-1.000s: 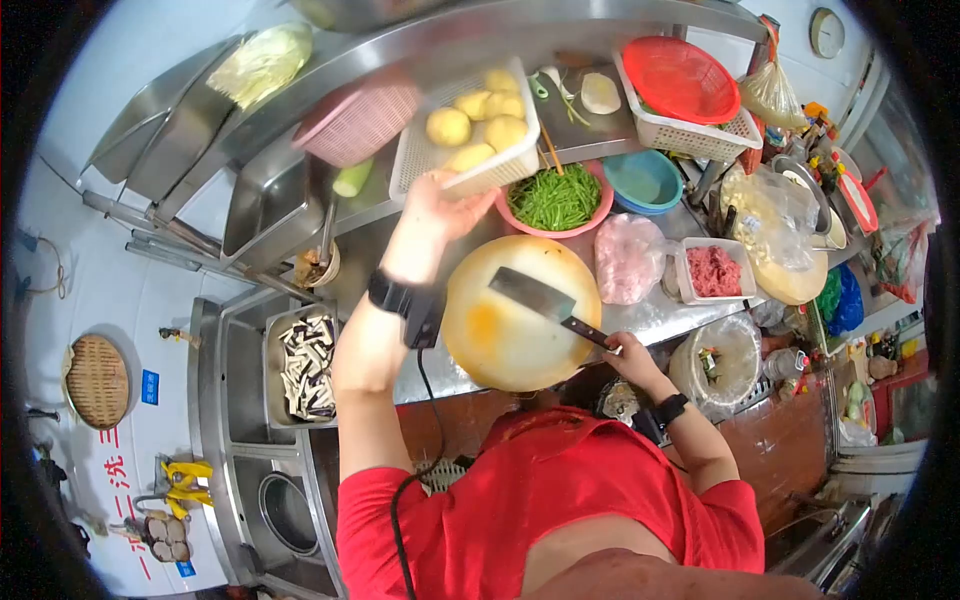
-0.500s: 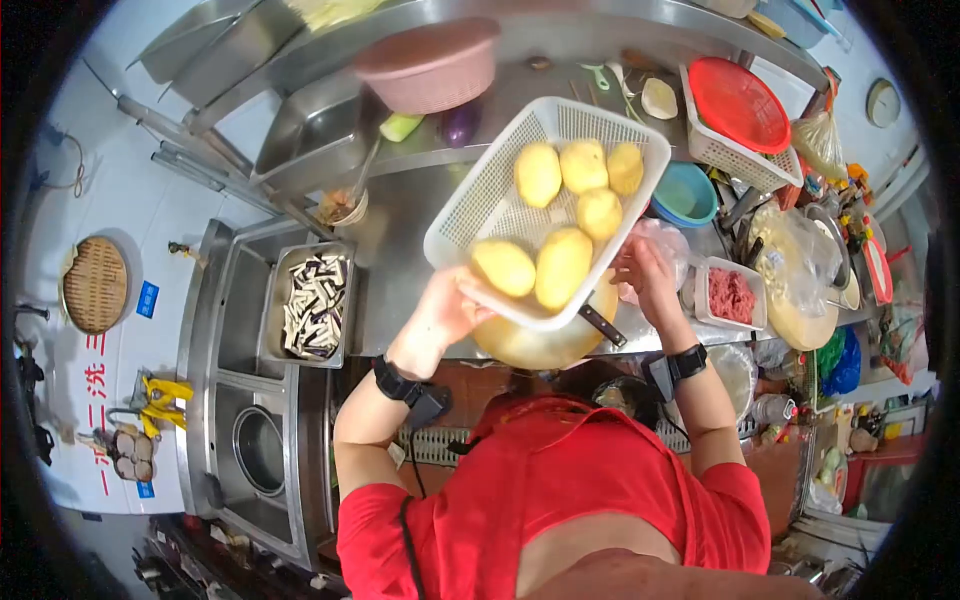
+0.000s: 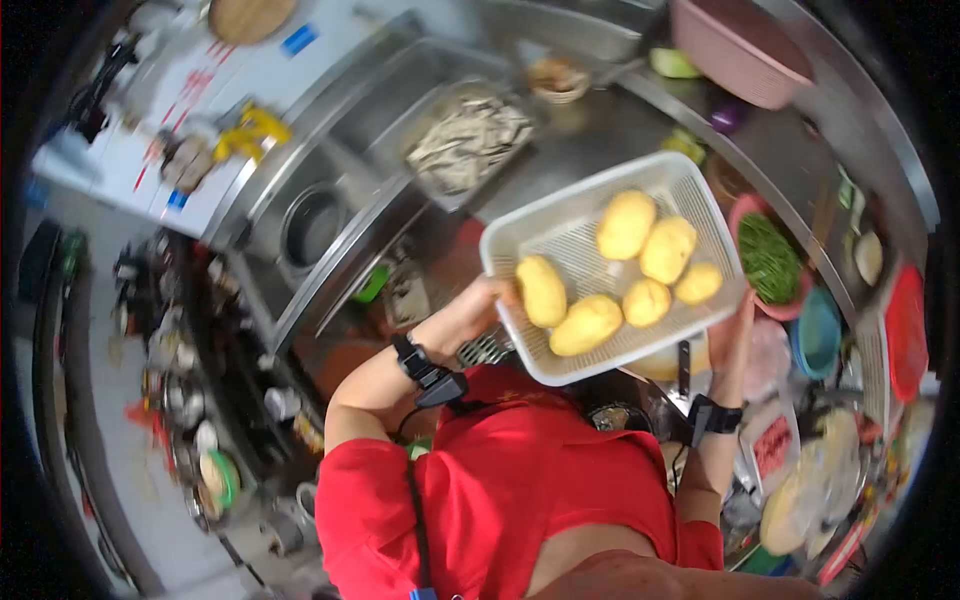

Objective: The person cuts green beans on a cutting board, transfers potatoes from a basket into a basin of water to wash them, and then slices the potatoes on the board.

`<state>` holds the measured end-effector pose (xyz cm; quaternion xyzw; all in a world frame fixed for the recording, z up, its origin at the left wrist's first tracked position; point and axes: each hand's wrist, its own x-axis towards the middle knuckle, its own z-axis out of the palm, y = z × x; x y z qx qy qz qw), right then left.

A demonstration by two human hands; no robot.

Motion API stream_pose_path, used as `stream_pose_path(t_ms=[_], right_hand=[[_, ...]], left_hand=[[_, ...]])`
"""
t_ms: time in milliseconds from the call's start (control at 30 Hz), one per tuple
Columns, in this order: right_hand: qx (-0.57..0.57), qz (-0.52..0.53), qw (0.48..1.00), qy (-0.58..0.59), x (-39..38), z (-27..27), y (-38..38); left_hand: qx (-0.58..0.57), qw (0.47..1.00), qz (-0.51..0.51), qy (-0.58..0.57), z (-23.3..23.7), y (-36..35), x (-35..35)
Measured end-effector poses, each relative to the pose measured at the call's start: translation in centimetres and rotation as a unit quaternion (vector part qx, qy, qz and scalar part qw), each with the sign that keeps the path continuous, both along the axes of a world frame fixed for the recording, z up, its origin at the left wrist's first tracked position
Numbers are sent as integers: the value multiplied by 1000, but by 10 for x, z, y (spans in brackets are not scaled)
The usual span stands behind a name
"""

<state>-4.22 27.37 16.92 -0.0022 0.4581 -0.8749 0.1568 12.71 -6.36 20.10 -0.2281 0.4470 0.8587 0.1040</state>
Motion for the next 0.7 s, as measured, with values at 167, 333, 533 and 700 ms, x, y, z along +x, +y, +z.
stream_pose_path(t_ms=[167,333,533,700], right_hand=[[142,148,977,-52,10,-15,-51],[114,348,926,-91,48,12,-163],[200,389,899,-5,83,27,-368],[345,436,827,85,97,43,-570]], left_hand=[[-112,992,1,-61,-10,-63,52],[-96,989,81,-72,-34,-157,100],[30,967,254,3,-59,-302,132],[-26,961,272,44,-98,-440,154]])
